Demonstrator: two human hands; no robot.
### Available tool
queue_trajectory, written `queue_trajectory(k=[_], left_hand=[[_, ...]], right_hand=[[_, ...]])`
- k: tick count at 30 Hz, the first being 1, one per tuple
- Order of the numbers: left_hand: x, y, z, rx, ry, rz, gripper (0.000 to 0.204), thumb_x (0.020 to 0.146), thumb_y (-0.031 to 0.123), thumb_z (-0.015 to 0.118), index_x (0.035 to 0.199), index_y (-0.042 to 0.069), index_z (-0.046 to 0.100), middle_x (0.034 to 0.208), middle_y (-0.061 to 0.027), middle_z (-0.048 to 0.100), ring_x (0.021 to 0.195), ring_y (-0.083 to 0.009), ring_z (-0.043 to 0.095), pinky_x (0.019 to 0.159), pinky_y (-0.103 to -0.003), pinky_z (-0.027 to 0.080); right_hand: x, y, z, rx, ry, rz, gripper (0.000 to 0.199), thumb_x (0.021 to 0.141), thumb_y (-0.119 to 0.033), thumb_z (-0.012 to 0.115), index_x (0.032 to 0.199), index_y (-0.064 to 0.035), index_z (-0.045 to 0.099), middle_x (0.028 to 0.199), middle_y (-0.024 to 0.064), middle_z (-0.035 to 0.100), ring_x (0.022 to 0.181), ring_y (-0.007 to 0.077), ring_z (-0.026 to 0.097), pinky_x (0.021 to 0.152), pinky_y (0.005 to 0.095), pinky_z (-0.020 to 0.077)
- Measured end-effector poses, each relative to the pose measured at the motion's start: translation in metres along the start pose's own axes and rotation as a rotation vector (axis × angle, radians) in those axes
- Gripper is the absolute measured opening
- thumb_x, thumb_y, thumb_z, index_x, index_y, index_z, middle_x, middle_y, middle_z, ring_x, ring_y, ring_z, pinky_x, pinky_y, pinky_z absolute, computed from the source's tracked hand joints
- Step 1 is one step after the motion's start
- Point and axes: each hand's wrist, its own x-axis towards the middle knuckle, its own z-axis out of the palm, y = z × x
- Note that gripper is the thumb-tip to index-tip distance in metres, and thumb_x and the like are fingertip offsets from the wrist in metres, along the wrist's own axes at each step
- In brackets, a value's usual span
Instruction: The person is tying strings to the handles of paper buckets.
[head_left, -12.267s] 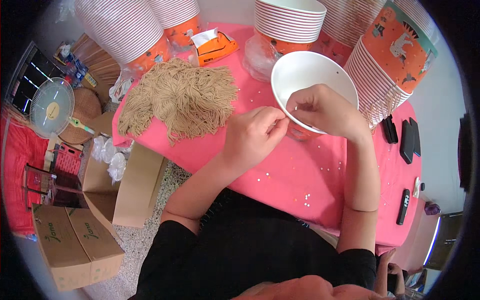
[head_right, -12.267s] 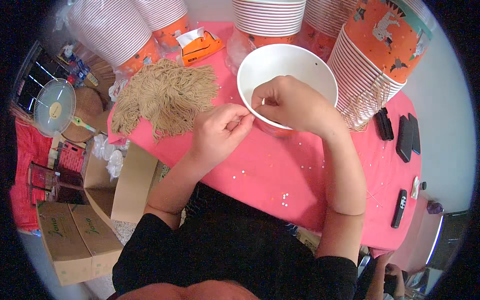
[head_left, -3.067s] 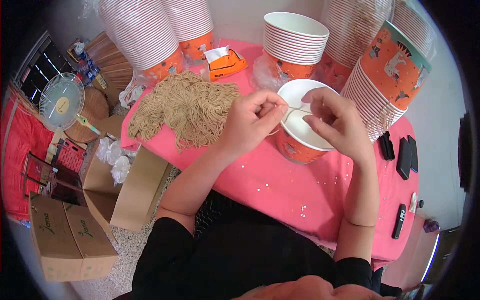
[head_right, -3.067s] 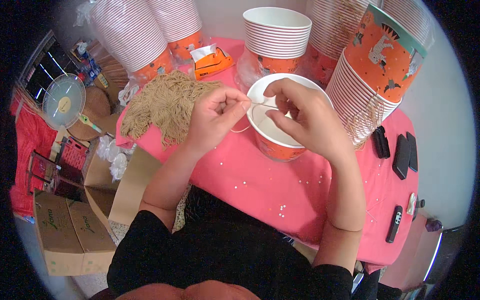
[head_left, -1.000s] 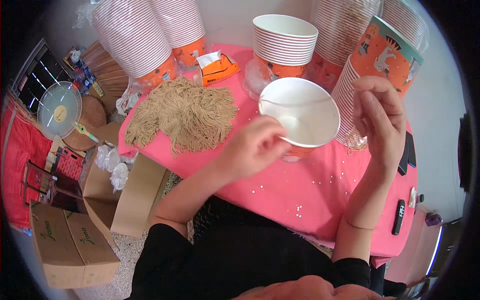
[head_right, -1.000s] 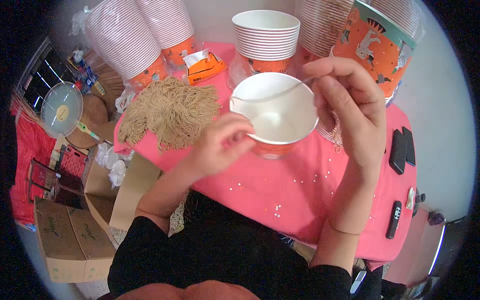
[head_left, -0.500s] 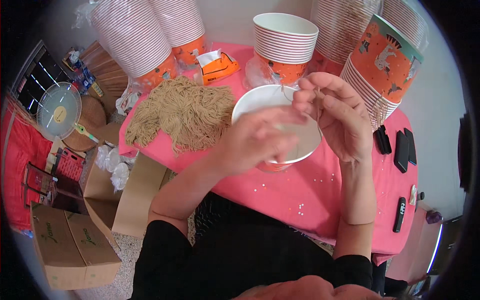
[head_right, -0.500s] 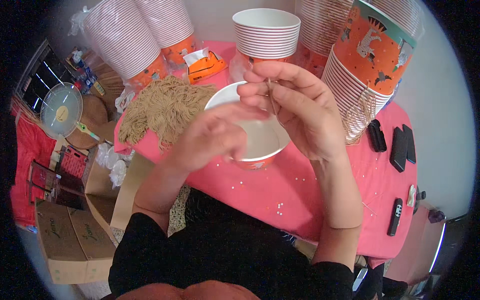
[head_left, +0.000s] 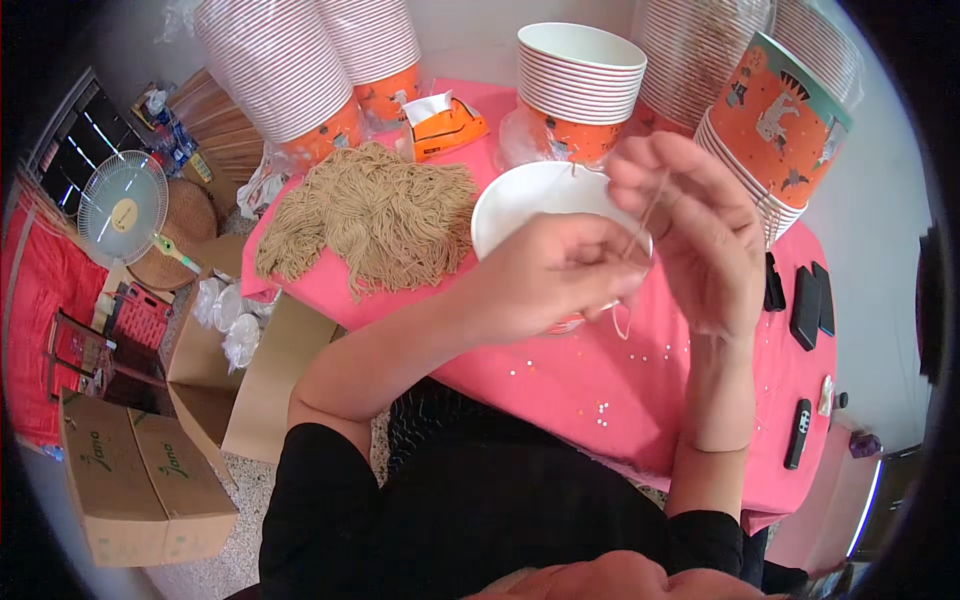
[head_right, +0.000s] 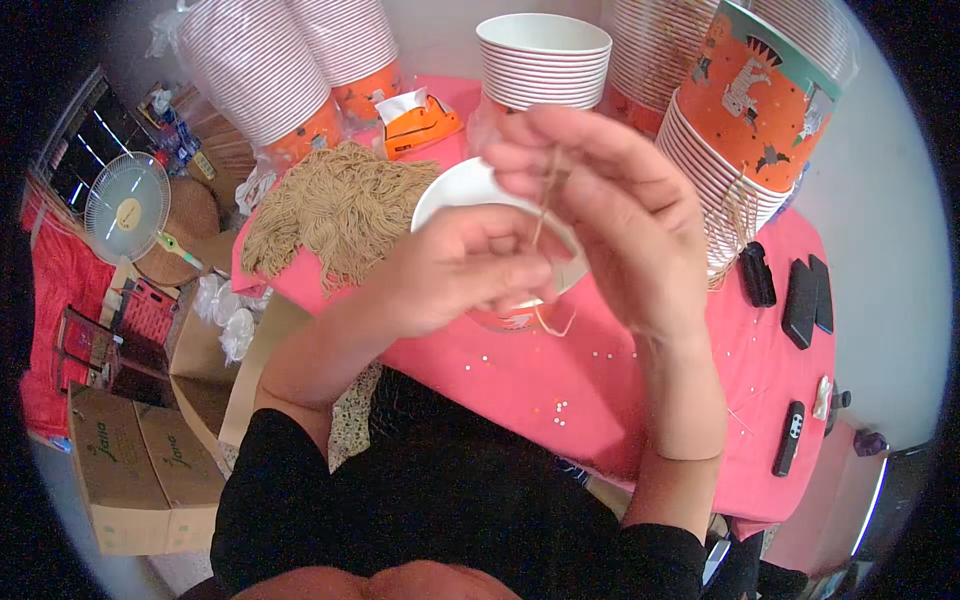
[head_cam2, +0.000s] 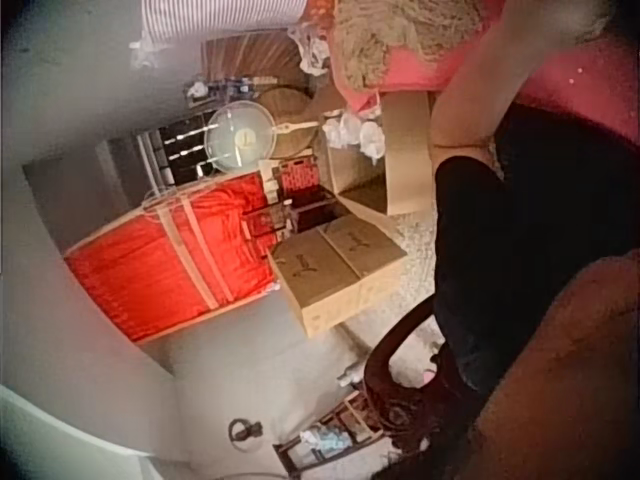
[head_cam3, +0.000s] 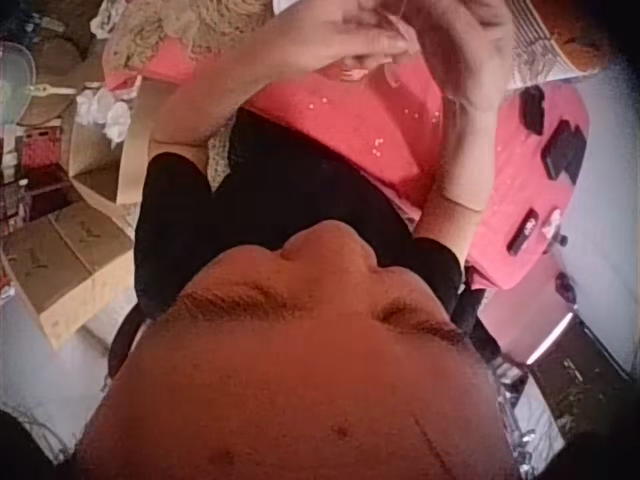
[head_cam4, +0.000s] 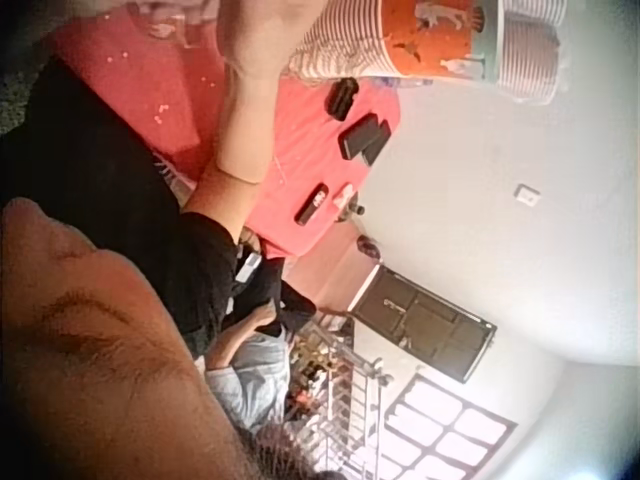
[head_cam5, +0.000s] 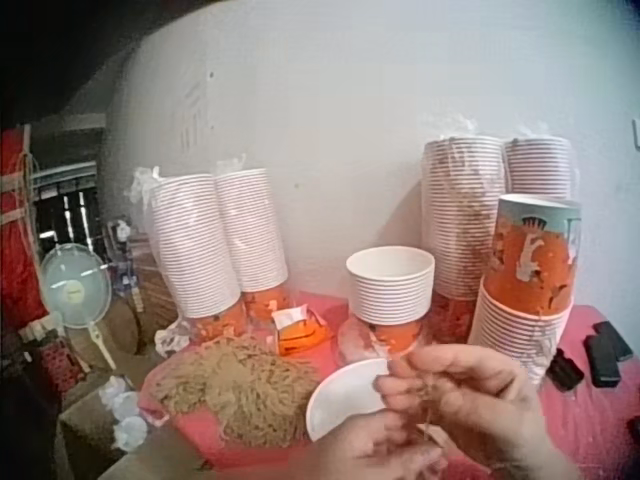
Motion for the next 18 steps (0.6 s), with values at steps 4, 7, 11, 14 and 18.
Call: queue_trajectory(k=[4,7,11,14,18], left_hand=[[-0.017,0.012,-0.018,0.148,0.044,-0.070,0.019,0.095,0.014,0.058,0.100,-0.003,0.066,0.076,-0.0042,0.064,0.055,-0.0032,0.047,0.049,-0.017,0.036],[-0.030,0.013,-0.032,0.119,0.055,-0.046,0.021,0.095,0.016,0.058,0.098,-0.003,0.067,0.076,-0.0043,0.065,0.053,-0.0026,0.044,0.048,-0.018,0.036],[-0.041,0.012,-0.048,0.107,0.159,-0.060,0.022,0.096,0.015,0.057,0.100,-0.003,0.067,0.076,-0.0051,0.066,0.053,-0.0039,0.045,0.049,-0.019,0.038],[-0.046,0.006,-0.052,0.117,0.145,-0.070,0.021,0.096,0.015,0.057,0.098,-0.003,0.067,0.077,-0.0048,0.066,0.056,-0.0056,0.050,0.051,-0.020,0.041],[-0.049,-0.006,-0.045,0.665,0.421,0.051,0.018,0.093,0.014,0.060,0.095,-0.002,0.068,0.075,-0.0081,0.066,0.062,-0.0124,0.059,0.056,-0.027,0.046]], right_hand=[[0.008,-0.007,-0.027,0.055,0.151,-0.109,0.035,0.093,0.004,0.044,0.126,0.0118,0.049,0.120,0.0255,0.059,0.113,0.0347,0.060,0.098,0.0401,0.0508],[0.014,-0.006,-0.044,0.055,0.237,-0.126,0.031,0.094,0.003,0.045,0.122,0.0120,0.053,0.116,0.0247,0.061,0.110,0.0334,0.062,0.094,0.0367,0.0532],[0.017,-0.002,-0.056,-0.012,0.289,-0.100,0.029,0.093,0.003,0.047,0.120,0.0118,0.054,0.115,0.0241,0.062,0.109,0.0313,0.063,0.094,0.0355,0.0533],[0.019,0.002,-0.060,-0.101,0.407,-0.060,0.029,0.092,0.002,0.049,0.119,0.0113,0.056,0.113,0.0221,0.063,0.105,0.0276,0.064,0.092,0.0336,0.0536],[0.019,-0.002,-0.062,-0.499,0.360,0.097,0.029,0.091,-0.005,0.055,0.116,0.0070,0.060,0.108,0.0143,0.067,0.091,0.0193,0.066,0.080,0.0288,0.0516]])
